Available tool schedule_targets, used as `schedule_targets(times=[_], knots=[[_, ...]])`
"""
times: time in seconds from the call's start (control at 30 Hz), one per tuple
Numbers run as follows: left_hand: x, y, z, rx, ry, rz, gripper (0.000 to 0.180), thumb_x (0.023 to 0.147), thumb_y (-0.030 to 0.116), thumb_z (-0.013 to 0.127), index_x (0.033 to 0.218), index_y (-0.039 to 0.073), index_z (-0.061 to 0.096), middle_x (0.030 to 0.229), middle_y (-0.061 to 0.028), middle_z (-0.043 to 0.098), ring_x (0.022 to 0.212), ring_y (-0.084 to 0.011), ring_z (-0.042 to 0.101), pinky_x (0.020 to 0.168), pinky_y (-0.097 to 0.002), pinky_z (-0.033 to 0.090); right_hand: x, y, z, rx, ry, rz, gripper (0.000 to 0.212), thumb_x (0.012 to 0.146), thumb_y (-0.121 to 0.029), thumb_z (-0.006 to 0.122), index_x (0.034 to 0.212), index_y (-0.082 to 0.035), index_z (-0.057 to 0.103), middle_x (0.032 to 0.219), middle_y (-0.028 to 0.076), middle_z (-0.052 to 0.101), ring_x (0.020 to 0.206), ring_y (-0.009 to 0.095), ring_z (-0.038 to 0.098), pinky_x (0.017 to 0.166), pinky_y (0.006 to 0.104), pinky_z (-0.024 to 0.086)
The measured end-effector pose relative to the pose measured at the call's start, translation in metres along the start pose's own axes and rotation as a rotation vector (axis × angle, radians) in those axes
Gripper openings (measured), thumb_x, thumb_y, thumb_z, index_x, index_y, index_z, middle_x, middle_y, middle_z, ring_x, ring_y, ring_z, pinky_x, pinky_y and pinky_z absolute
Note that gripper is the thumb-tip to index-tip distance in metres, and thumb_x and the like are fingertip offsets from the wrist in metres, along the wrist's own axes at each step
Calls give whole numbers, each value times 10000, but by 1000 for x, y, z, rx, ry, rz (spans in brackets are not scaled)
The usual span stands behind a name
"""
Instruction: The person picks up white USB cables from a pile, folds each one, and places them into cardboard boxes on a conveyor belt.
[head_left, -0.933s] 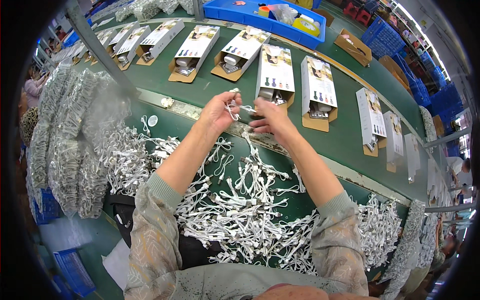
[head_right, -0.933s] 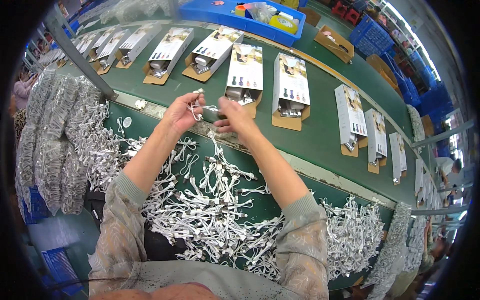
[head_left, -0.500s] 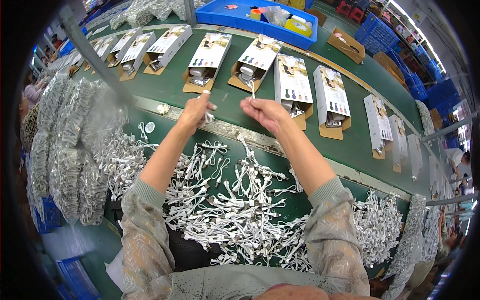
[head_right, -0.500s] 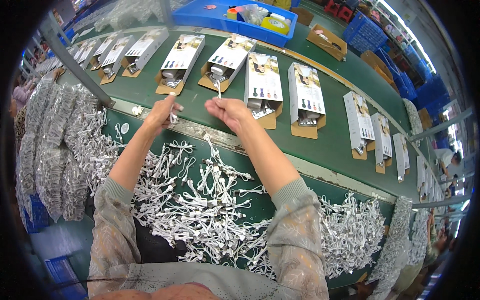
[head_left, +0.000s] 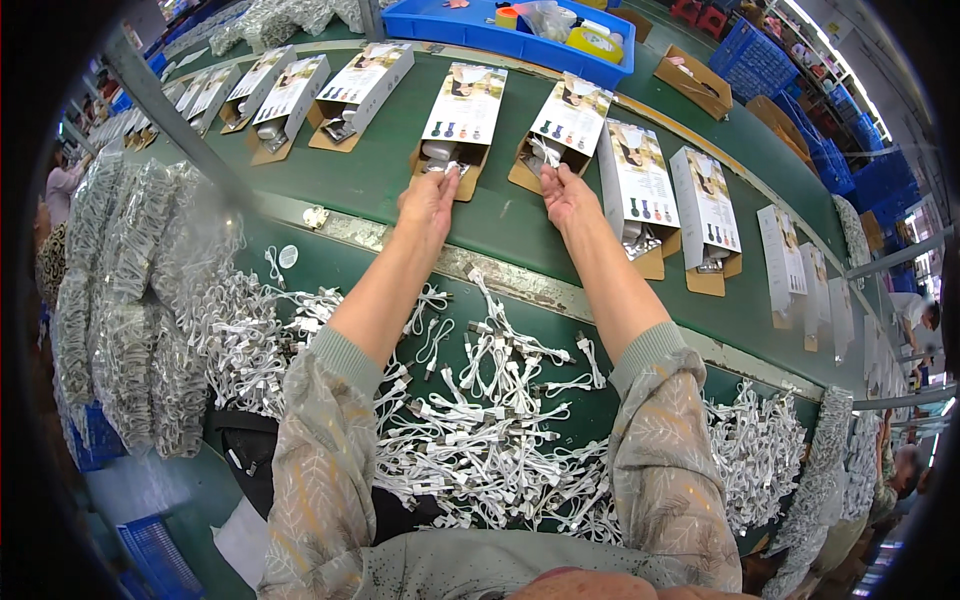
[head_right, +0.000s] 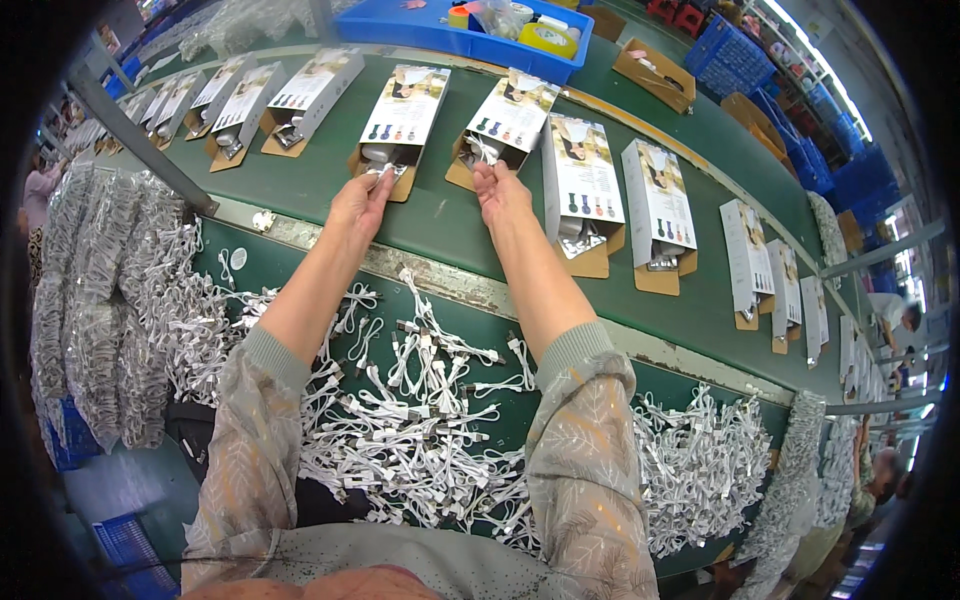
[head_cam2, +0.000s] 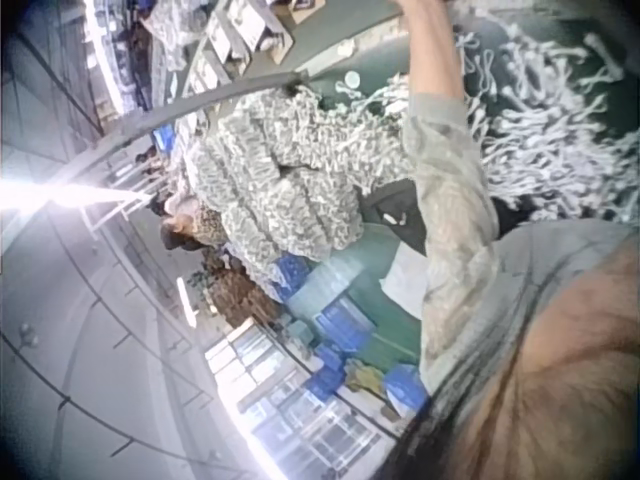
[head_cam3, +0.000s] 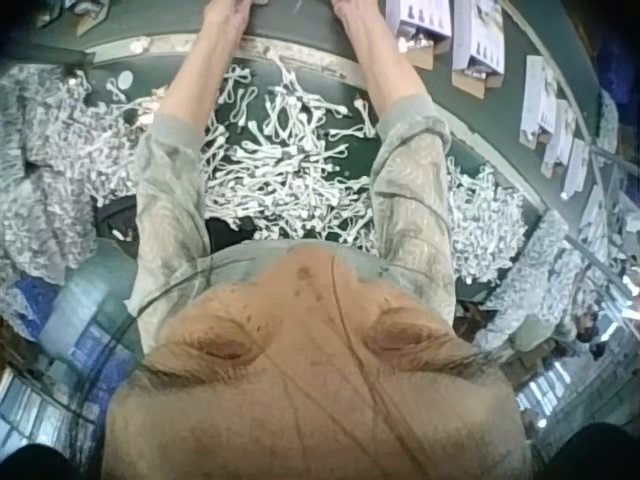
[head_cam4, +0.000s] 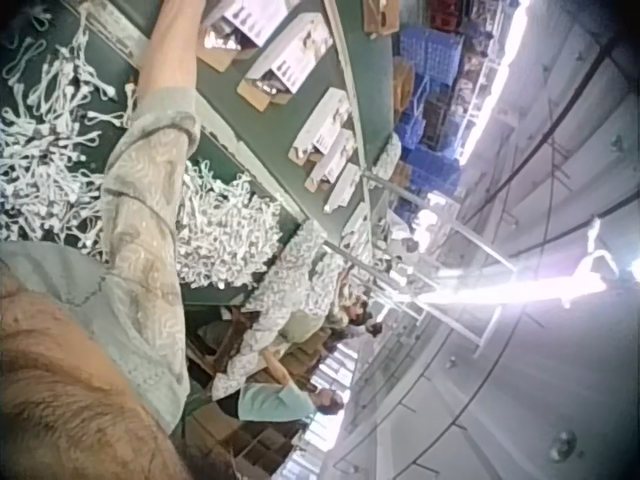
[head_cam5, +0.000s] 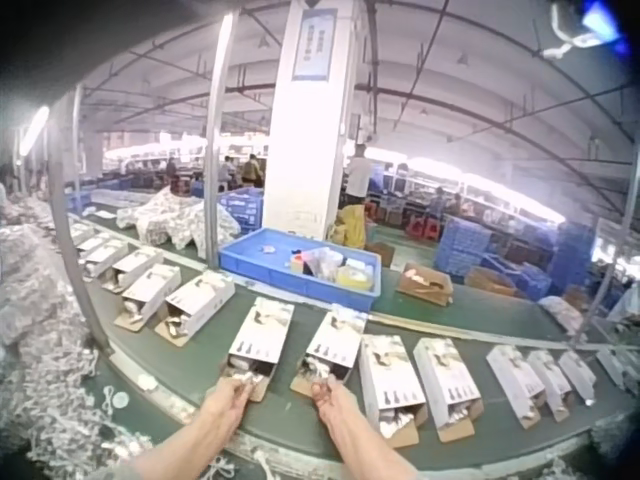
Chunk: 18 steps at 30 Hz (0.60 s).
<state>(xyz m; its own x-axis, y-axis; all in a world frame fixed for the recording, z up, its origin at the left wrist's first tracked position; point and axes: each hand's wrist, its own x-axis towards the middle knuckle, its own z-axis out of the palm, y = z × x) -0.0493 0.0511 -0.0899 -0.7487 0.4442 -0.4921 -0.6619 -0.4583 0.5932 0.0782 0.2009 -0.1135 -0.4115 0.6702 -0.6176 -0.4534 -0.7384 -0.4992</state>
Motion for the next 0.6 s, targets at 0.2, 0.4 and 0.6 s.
schedule_targets(times=[0.2,0.4,0.6], knots=[[-7,-30,33,-54,-75,-106,330,857,-98,362,1179,-138,304,1116,-253,458,1017,-376,552,891,-415,519,-31,-12,-6,240,138,-61,125,924,-13,415,974,94,456,935,235,606,800,314,661,668,346,605],[-14,-55,43,105,-142,-197,308,906,-41,361,1198,-127,310,1184,-245,465,1067,-341,557,841,-392,544,-46,-41,-30,641,194,-51,239,945,-25,292,1054,153,408,947,238,589,822,311,654,694,354,607],[-20,-70,49,540,-306,-377,349,942,227,450,1106,-81,452,991,-193,632,832,-252,668,634,-321,569,-20,-73,-45,774,330,-186,291,956,-57,281,1100,173,388,950,230,567,825,296,645,678,338,610]])
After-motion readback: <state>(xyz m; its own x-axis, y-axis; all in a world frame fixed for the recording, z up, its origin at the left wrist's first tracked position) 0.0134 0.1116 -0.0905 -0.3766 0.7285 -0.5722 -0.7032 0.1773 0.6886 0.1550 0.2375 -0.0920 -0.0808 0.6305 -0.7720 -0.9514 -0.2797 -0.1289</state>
